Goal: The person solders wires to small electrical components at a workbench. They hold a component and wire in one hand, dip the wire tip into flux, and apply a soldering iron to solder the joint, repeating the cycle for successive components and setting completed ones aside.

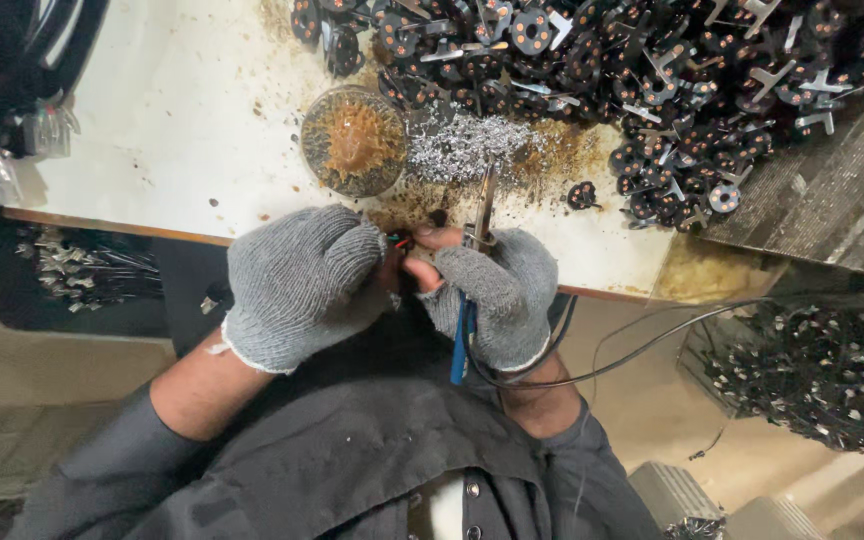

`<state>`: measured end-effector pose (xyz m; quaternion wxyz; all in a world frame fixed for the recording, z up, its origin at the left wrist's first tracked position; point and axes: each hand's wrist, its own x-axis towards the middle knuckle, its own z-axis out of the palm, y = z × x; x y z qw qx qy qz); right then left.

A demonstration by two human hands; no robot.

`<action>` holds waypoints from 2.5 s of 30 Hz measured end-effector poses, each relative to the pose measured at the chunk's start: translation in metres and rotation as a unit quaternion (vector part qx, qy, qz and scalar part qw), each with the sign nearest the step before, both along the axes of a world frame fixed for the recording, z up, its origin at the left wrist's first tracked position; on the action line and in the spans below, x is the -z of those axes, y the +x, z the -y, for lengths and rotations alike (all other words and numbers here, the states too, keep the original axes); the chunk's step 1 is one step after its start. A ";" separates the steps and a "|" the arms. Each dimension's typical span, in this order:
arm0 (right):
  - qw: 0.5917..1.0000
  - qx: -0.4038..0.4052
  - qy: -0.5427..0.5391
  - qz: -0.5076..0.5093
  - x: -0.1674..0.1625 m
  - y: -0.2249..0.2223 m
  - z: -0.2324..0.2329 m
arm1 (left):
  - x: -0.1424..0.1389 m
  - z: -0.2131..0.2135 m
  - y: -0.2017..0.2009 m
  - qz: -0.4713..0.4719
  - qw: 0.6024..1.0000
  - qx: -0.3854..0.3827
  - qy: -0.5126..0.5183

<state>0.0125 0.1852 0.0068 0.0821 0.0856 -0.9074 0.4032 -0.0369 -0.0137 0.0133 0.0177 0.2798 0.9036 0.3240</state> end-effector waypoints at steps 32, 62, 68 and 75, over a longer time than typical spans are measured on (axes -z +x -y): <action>0.977 -0.195 0.086 -0.004 0.011 0.021 -0.034 | 0.004 0.006 -0.009 0.018 1.000 0.018 -0.004; 0.989 -0.144 0.024 -0.003 0.005 0.022 -0.029 | 0.001 0.007 -0.010 0.000 1.000 0.011 0.004; 0.988 -0.147 0.029 -0.024 0.004 0.018 -0.030 | 0.001 0.006 -0.009 -0.009 1.000 0.018 -0.009; 0.989 -0.147 0.019 -0.025 0.003 0.021 -0.029 | 0.001 0.006 -0.006 0.004 1.000 0.020 -0.018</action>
